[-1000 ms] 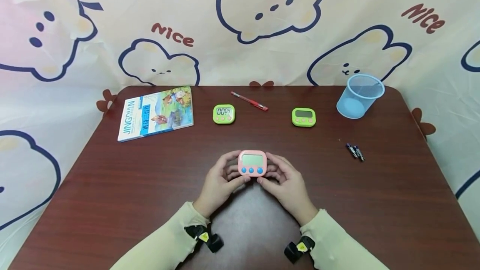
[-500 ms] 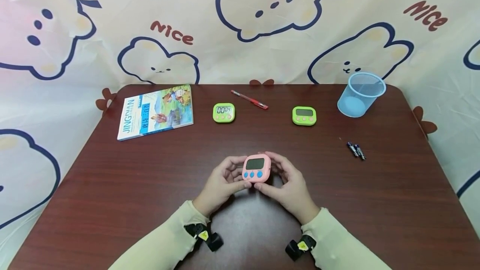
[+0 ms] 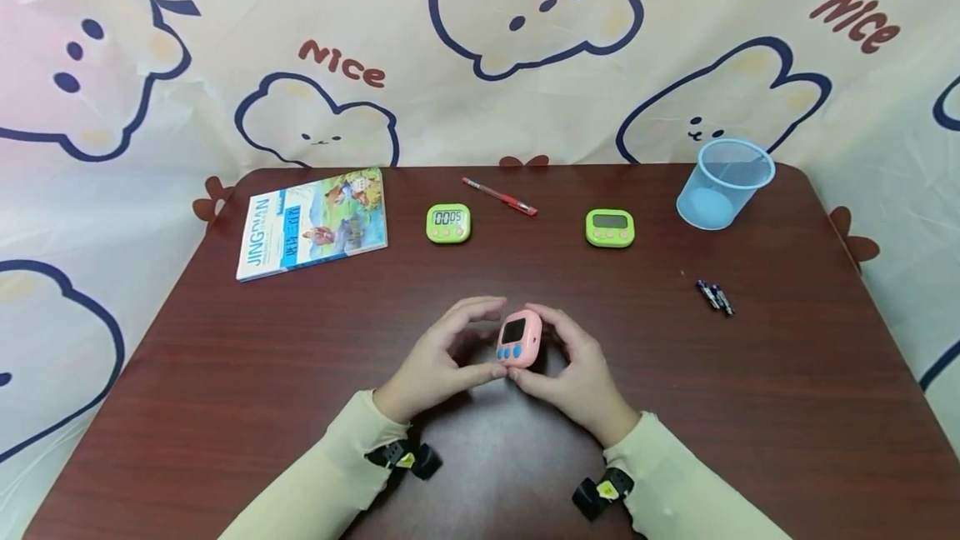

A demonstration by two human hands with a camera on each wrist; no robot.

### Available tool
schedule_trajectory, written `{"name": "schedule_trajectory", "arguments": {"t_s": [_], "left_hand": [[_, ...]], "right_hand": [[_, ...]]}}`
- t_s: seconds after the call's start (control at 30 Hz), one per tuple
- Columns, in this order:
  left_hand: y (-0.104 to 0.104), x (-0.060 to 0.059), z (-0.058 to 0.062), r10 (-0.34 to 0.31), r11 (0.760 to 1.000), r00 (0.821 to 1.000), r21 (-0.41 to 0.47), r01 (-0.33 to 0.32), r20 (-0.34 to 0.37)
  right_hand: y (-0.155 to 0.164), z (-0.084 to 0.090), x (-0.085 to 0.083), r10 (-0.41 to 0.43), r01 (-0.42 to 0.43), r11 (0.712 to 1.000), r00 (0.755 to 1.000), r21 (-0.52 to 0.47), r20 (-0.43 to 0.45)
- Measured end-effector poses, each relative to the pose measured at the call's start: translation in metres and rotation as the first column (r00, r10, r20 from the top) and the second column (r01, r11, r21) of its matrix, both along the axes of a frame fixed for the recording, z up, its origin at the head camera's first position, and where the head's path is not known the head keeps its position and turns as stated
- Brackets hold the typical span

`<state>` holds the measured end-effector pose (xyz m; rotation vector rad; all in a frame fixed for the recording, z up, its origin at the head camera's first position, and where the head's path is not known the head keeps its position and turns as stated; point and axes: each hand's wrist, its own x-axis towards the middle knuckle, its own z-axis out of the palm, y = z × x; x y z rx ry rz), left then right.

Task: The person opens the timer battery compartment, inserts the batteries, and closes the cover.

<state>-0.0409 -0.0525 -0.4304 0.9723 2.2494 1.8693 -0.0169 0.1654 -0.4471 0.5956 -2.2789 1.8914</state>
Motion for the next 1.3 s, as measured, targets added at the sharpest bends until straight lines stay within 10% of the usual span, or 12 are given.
{"name": "schedule_trajectory", "arguments": {"t_s": [0.23, 0.8, 1.3], "left_hand": [[0.0072, 0.0043, 0.0078, 0.013, 0.995, 0.982, -0.098, -0.032, -0.190], [0.0045, 0.0007, 0.0034, -0.010, 0.973, 0.955, -0.222, -0.058, -0.295], [0.0076, 0.0006, 0.0066, 0.023, 0.999, 0.960, 0.049, -0.010, -0.278]], "right_hand": [[0.0000, -0.0038, -0.0033, 0.107, -0.107, 0.994, 0.994, -0.005, -0.016], [-0.0016, -0.0056, -0.0032, 0.129, -0.122, 0.989, 0.988, 0.081, -0.084], [-0.0027, -0.0051, -0.0035, 0.102, -0.094, 0.990, 0.992, 0.109, -0.073]]}}
